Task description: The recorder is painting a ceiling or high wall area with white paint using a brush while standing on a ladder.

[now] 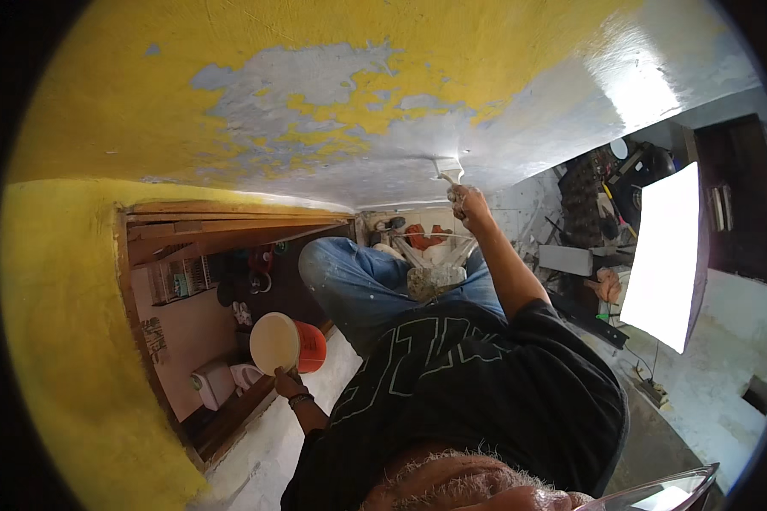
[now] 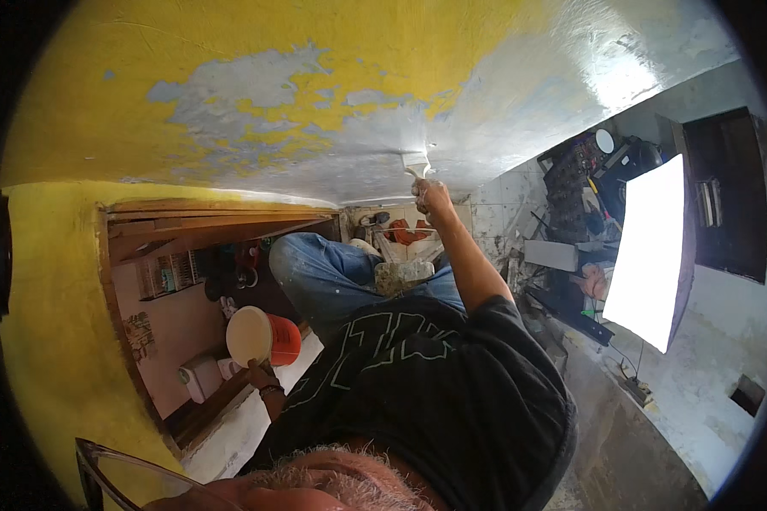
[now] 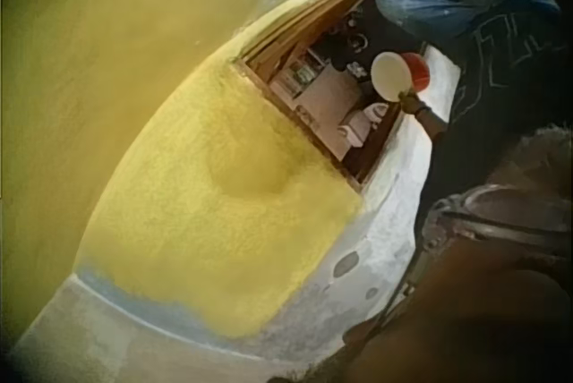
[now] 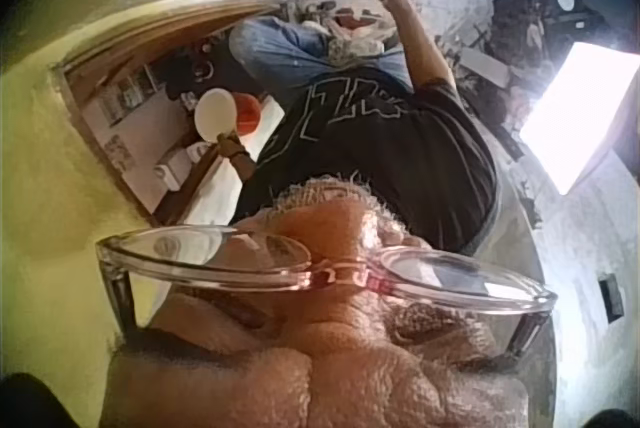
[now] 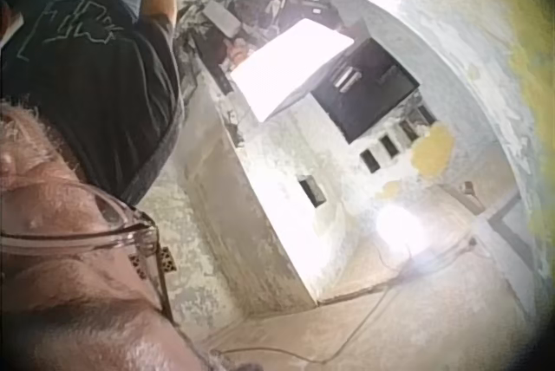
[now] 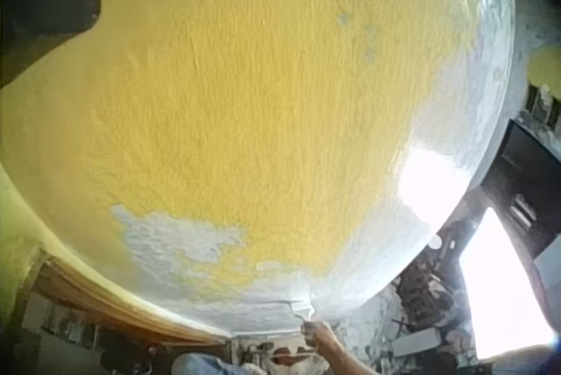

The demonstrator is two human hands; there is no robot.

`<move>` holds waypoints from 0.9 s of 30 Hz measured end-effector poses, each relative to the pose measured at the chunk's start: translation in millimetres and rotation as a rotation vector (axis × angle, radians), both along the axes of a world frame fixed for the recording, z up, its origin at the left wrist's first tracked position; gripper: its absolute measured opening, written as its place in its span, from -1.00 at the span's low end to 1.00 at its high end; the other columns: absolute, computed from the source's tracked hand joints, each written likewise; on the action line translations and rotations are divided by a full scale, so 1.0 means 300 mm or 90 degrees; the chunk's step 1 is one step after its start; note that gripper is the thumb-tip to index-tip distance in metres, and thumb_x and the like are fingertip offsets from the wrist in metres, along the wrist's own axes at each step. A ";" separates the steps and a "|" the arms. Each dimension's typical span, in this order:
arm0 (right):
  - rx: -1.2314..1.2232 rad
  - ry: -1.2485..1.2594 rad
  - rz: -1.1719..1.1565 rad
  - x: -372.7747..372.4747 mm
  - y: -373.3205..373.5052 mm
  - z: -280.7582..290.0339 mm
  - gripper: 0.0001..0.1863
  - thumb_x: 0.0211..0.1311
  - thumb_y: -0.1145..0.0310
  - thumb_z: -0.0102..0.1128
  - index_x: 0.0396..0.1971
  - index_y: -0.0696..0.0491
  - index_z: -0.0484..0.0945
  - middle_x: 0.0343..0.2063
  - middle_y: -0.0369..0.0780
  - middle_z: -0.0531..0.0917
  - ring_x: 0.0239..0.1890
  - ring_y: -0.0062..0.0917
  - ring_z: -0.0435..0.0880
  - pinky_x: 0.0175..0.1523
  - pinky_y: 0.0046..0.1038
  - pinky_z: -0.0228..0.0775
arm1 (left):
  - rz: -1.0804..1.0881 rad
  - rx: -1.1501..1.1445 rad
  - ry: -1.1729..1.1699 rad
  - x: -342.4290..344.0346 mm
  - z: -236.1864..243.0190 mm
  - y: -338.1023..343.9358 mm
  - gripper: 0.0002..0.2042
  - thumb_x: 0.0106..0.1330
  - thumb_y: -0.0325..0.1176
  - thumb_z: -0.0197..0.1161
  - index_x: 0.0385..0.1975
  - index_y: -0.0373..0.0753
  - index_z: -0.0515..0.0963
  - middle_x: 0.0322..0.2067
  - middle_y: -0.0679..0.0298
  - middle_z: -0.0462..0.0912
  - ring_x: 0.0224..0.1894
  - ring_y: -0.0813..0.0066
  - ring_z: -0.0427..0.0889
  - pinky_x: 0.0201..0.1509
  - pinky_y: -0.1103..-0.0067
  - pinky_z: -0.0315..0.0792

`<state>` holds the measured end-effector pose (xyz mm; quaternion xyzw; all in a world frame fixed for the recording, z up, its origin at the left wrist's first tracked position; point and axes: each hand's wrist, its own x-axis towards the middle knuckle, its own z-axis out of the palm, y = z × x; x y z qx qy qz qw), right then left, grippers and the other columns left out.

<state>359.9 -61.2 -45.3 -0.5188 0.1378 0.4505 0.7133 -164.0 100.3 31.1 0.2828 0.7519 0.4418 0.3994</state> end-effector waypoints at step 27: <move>-0.066 -0.109 -0.046 0.038 -0.162 0.100 -0.79 0.16 0.30 0.04 -0.58 0.08 0.45 -0.74 -0.38 0.34 -0.86 -0.73 0.13 -0.78 -0.66 -0.11 | -0.097 -0.063 -0.048 -0.046 -0.033 0.094 -0.81 0.13 -0.26 0.10 -0.42 -0.27 0.47 -0.61 0.35 0.47 -0.69 0.61 0.38 -0.63 0.66 0.28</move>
